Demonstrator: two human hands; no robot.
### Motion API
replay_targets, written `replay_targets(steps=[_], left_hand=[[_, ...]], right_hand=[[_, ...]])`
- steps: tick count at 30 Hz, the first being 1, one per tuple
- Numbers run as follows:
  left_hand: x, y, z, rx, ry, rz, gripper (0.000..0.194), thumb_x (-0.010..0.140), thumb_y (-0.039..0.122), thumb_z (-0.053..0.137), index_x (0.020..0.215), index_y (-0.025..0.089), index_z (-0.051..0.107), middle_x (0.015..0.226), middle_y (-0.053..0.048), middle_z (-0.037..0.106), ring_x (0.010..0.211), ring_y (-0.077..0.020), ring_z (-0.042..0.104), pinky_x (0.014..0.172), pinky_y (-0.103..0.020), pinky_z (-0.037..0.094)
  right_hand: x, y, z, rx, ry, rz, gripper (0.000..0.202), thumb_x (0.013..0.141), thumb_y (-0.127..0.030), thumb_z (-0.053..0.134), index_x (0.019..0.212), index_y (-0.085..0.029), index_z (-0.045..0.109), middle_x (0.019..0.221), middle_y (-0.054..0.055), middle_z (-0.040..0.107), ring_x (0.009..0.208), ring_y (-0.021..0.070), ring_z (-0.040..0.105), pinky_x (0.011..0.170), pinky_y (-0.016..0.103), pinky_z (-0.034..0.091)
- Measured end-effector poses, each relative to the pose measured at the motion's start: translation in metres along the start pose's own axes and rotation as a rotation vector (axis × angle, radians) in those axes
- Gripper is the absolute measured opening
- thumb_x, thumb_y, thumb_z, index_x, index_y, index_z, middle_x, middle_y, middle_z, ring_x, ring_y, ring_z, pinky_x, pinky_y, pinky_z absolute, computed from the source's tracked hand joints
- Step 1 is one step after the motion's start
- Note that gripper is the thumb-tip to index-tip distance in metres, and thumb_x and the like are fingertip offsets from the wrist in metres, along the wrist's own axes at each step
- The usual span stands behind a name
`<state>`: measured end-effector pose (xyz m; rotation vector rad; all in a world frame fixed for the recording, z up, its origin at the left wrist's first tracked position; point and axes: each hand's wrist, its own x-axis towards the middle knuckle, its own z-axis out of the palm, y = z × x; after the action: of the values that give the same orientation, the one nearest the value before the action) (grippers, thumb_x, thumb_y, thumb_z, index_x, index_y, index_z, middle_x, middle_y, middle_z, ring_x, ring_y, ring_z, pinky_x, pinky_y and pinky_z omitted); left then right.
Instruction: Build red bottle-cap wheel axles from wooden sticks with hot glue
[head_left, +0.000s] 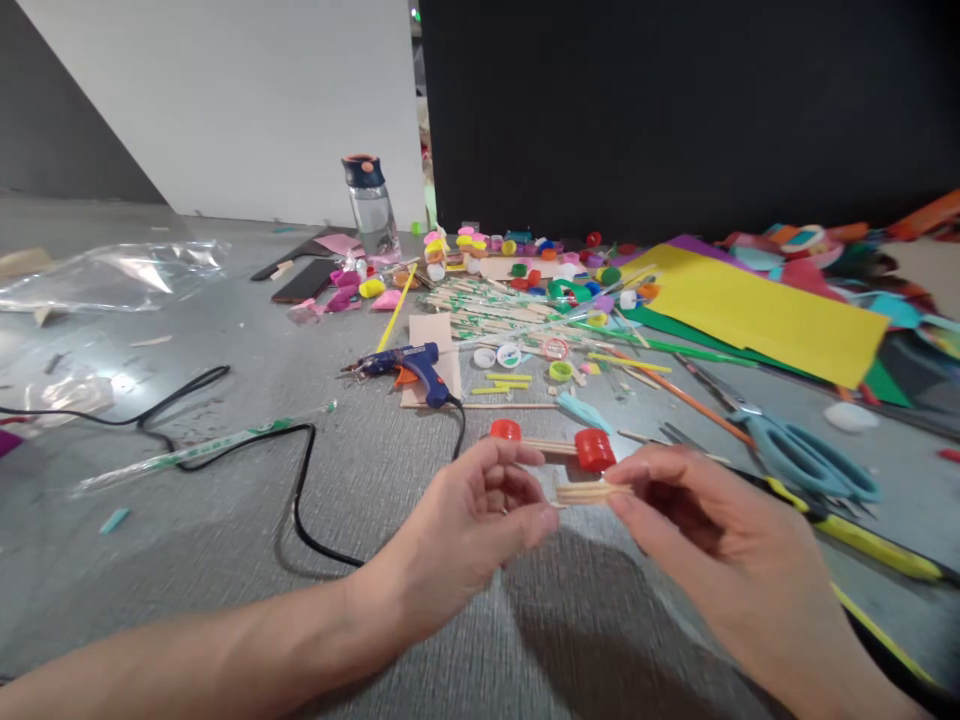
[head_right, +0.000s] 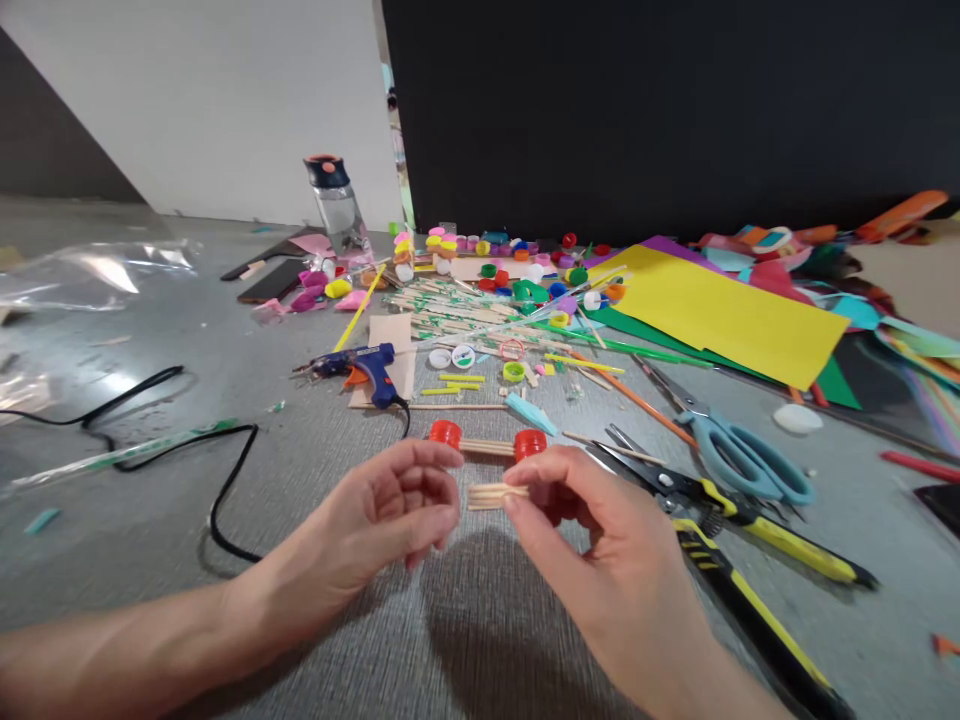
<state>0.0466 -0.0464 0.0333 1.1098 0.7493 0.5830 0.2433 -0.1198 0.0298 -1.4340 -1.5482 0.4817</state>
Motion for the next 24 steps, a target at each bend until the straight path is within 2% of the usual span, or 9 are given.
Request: replay_targets(steps=[3,5,8,10,13,17,21,24], left_hand=[[0.007,0.009,-0.012,0.363,0.117,0.218,0.035,0.084,0.025,0.073,0.115,0.018,0.058,0.104,-0.005,0.066,0.09,-0.0171,0.06,0.077,-0.032,0.047],[0.013,0.014,-0.021,0.705,0.183,0.35,0.043,0.085,0.025,0.073,0.125,0.021,0.057,0.125,-0.008,0.065,0.107,-0.0228,0.06,0.091,-0.039,0.047],[0.023,0.015,-0.032,1.092,0.143,0.472,0.058,0.084,0.021,0.074,0.137,0.019,0.05,0.142,-0.013,0.058,0.131,-0.0307,0.05,0.112,-0.051,0.038],[0.03,0.014,-0.037,1.219,0.084,0.492,0.059,0.084,0.019,0.073,0.138,0.016,0.049,0.143,-0.014,0.058,0.134,-0.0329,0.048,0.114,-0.054,0.036],[0.038,0.011,-0.04,1.259,0.058,0.49,0.045,0.087,0.016,0.067,0.129,0.016,0.055,0.134,-0.013,0.065,0.125,-0.0312,0.055,0.109,-0.052,0.041],[0.037,0.007,-0.039,1.238,0.032,0.49,0.018,0.089,0.016,0.064,0.107,0.019,0.062,0.111,-0.007,0.071,0.107,-0.0257,0.062,0.099,-0.045,0.047],[0.026,0.005,-0.036,1.219,-0.012,0.475,0.013,0.088,0.017,0.067,0.101,0.018,0.063,0.103,-0.006,0.07,0.099,-0.0232,0.061,0.092,-0.04,0.047],[0.019,0.003,-0.033,1.208,-0.05,0.465,0.014,0.09,0.018,0.068,0.102,0.017,0.062,0.101,-0.005,0.068,0.096,-0.0219,0.059,0.09,-0.037,0.046]], right_hand=[[0.004,0.005,-0.004,-0.004,0.009,0.066,0.004,0.098,-0.032,0.064,0.099,-0.03,0.067,0.091,-0.004,0.069,0.076,0.0128,0.064,0.063,0.021,0.053],[0.007,0.008,-0.006,-0.029,-0.051,0.083,0.008,0.098,-0.035,0.064,0.098,-0.028,0.067,0.091,-0.002,0.07,0.078,0.0148,0.065,0.063,0.024,0.052],[0.01,0.009,-0.006,-0.06,-0.173,0.115,0.012,0.099,-0.037,0.062,0.096,-0.027,0.066,0.087,-0.002,0.069,0.075,0.0152,0.064,0.061,0.026,0.049],[0.01,0.009,-0.006,-0.07,-0.238,0.133,0.013,0.099,-0.038,0.06,0.095,-0.026,0.065,0.082,-0.003,0.068,0.069,0.0147,0.062,0.06,0.027,0.047],[0.01,0.008,-0.006,-0.08,-0.258,0.132,0.013,0.099,-0.037,0.059,0.095,-0.026,0.064,0.078,-0.003,0.066,0.066,0.0144,0.06,0.059,0.028,0.046],[0.01,0.007,-0.008,-0.085,-0.222,0.112,0.011,0.099,-0.035,0.06,0.094,-0.026,0.064,0.082,-0.003,0.066,0.071,0.0145,0.06,0.061,0.027,0.047],[0.009,0.006,-0.009,-0.067,-0.228,0.124,0.013,0.1,-0.037,0.06,0.096,-0.026,0.064,0.09,-0.002,0.068,0.076,0.0152,0.063,0.063,0.027,0.049],[0.009,0.005,-0.005,-0.068,-0.247,0.131,0.014,0.101,-0.038,0.058,0.098,-0.026,0.064,0.088,-0.002,0.068,0.073,0.0149,0.062,0.062,0.028,0.047]])
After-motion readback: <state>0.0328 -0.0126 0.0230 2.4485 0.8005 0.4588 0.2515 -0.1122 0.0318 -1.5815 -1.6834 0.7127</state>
